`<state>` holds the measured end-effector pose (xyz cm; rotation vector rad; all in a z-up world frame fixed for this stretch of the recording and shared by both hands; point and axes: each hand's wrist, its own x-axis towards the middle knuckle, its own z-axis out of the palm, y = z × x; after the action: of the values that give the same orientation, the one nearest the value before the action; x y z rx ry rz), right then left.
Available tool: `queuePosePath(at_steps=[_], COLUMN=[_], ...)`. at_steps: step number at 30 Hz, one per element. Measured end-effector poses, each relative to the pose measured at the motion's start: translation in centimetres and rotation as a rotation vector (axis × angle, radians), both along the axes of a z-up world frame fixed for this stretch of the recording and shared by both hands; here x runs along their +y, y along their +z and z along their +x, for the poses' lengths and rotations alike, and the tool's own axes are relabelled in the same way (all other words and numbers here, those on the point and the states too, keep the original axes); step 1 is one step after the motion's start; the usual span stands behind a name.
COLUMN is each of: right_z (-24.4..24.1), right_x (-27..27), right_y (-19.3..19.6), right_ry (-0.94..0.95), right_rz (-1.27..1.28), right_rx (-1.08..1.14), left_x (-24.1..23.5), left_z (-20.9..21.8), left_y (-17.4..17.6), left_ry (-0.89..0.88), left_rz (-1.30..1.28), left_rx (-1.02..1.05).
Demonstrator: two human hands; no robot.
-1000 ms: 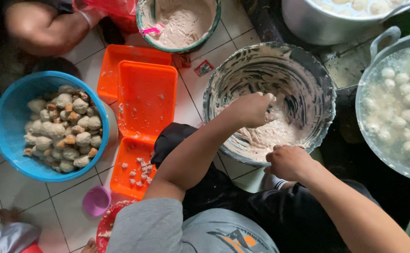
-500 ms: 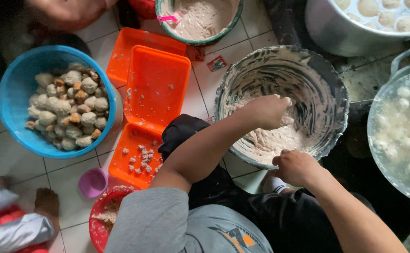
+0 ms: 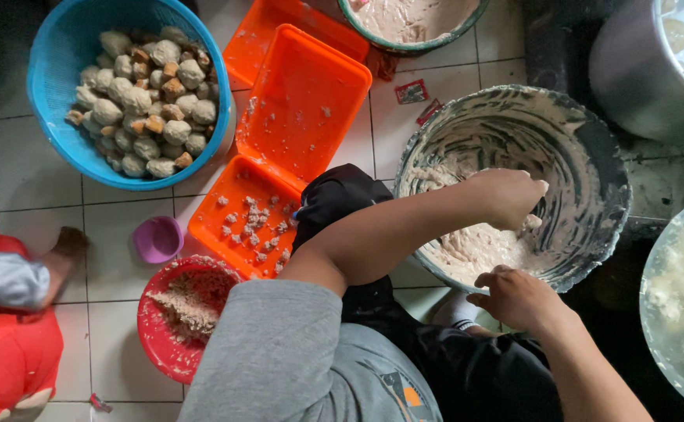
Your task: The person scoops a thick paste from a large bowl and wraps it around small bread cubes to form balls. They use an orange spatula to assist in shaping and then place the finished balls into a pot of boiling water.
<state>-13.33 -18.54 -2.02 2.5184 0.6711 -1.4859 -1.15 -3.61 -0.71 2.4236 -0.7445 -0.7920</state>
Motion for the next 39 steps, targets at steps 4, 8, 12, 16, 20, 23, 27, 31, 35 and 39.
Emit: queuePosePath(at_steps=[4, 8, 12, 16, 20, 23, 27, 31, 35, 39], right_z=[0.3, 0.5, 0.4, 0.2, -0.6, -1.0, -0.8, -1.1, -1.2, -1.9], right_x=[0.3, 0.8, 1.1, 1.5, 1.2, 1.0, 1.3, 1.1, 1.2, 1.2], right_y=[-0.1, 0.6, 0.9, 0.9, 1.0, 1.6, 2.5, 3.3, 3.1, 2.2], right_ry=[0.008, -0.009, -0.004, 0.025, 0.041, 0.036, -0.001, -0.023, 0.026, -0.001], right_rz=[-0.004, -0.027, -0.032, 0.003, 0.017, 0.073, 0.024, 0.116, 0.157, 0.101], right_rx=[0.008, 0.033, 0.03, 0.013, 0.02, -0.014, 0.01, -0.031, -0.052, -0.034], left_x=[0.0, -0.9, -3.7, -5.9, -7.8, -8.6, -4.1, -1.8, -3.4, -1.4], left_z=[0.0, 0.7, 2.5, 3.3, 2.8, 1.4, -1.9, -5.2, -3.5, 1.7], left_y=[-0.3, -1.0, -1.8, -2.0, -4.1, -8.4, -17.7, -23.3, -20.2, -13.0], left_ry=[0.005, 0.039, 0.217, 0.286, 0.3, 0.359, 0.169, -0.045, 0.079, 0.141], left_rz=[-0.047, -0.147, -0.414, -0.854, -0.894, -0.852, -0.099, 0.302, 0.092, -0.02], left_rx=[-0.018, -0.022, -0.09, -0.355, -0.456, -0.316, -0.112, 0.222, 0.07, -0.063])
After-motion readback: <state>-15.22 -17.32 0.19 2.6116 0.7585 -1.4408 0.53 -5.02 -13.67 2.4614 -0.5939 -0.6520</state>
